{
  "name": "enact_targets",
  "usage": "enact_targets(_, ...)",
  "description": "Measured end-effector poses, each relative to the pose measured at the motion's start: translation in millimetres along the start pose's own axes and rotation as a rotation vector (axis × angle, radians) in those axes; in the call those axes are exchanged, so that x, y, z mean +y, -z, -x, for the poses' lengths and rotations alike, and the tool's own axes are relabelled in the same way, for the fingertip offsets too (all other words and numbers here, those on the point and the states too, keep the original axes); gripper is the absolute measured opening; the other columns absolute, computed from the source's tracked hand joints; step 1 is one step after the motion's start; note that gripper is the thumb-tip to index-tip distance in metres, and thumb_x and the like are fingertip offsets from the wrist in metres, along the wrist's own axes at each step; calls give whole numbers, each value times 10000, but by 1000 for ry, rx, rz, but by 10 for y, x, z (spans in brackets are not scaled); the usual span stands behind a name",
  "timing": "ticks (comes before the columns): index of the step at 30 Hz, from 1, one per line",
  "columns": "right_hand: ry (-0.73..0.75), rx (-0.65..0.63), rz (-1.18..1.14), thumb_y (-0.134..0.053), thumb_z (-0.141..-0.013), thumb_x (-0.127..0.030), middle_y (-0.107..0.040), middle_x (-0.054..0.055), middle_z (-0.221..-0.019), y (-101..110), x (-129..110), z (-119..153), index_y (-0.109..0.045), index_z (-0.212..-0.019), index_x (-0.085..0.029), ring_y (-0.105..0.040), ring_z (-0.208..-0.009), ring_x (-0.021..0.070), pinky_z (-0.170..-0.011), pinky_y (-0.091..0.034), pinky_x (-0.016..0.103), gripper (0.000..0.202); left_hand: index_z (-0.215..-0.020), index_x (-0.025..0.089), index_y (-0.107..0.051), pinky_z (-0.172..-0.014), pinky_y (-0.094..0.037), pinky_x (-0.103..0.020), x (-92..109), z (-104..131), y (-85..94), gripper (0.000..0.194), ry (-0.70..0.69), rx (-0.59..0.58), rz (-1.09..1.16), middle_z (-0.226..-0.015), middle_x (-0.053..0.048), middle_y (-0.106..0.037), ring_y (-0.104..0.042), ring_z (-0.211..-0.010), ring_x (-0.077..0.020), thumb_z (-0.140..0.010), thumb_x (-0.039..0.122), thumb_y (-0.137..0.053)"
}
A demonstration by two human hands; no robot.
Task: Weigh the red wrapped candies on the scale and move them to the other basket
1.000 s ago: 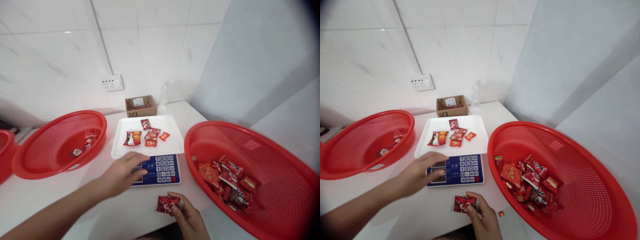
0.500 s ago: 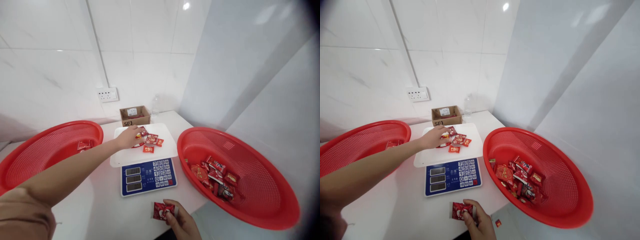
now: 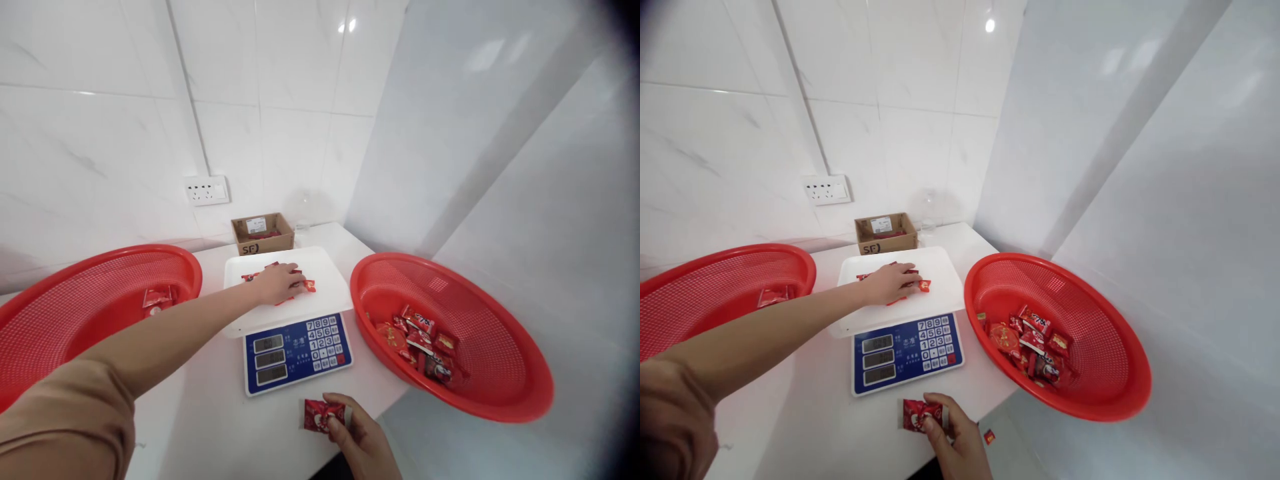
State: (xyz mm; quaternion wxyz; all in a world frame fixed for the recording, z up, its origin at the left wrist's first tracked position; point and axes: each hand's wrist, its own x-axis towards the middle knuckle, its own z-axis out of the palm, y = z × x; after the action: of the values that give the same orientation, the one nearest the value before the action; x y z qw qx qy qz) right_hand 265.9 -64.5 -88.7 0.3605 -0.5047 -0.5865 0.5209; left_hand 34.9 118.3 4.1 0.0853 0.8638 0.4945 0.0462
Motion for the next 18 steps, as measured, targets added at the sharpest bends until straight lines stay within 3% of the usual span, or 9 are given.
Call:
enact_targets(5, 7, 28, -21, -570, -771, -487, -696, 53, -822, 13, -63, -35, -652, -993, -205, -624, -723, 189, -693, -504, 312, 368, -1300, 184, -437, -1055, -221, -441, 58, 350, 215, 517, 58, 64, 55, -1449, -129, -311, -245, -1330, -290, -908, 492, -297)
enact_targets(7, 6, 20, -41, -573, -778, -469, -699, 67, -879, 23, -88, -48, -642, -1009, -206, -634, -768, 195, -715, -508, 318, 357, -1323, 206, -403, -1059, -238, -403, 198, 587, 333, 509, 72, 69, 132, -1431, -88, -360, -273, -1324, -247, -919, 485, -270)
enact_targets(10, 41, -23, -40, -573, -793, -428, -695, 84, -934, 15, -151, -59, -639, -1016, -209, -641, -821, 201, -737, -514, 323, 320, -1291, 248, -452, -1020, -313, -374, 491, 1026, 388, 496, 122, 0, 448, -1345, -37, -491, -430, -1232, -235, -877, 512, -390)
enact_targets(13, 195, -77, 24, -582, -794, -370, -678, 71, -908, -42, -269, -61, -663, -967, -223, -633, -832, 189, -727, -515, 300, 241, -1316, 270, -434, -946, -397, -351, 790, 1420, 185, 515, 172, -164, 759, -1319, -51, -520, -508, -1161, -237, -845, 472, -484)
enact_targets(18, 334, -283, 182, -598, -787, -286, -652, 24, -830, -167, -457, -55, -661, -988, -251, -614, -770, 157, -697, -506, 262, 214, -1344, 279, -400, -959, -381, -393, 1105, 1688, -357, 647, 228, -214, 1001, -1320, -60, -520, -515, -1140, -269, -745, 315, -644)
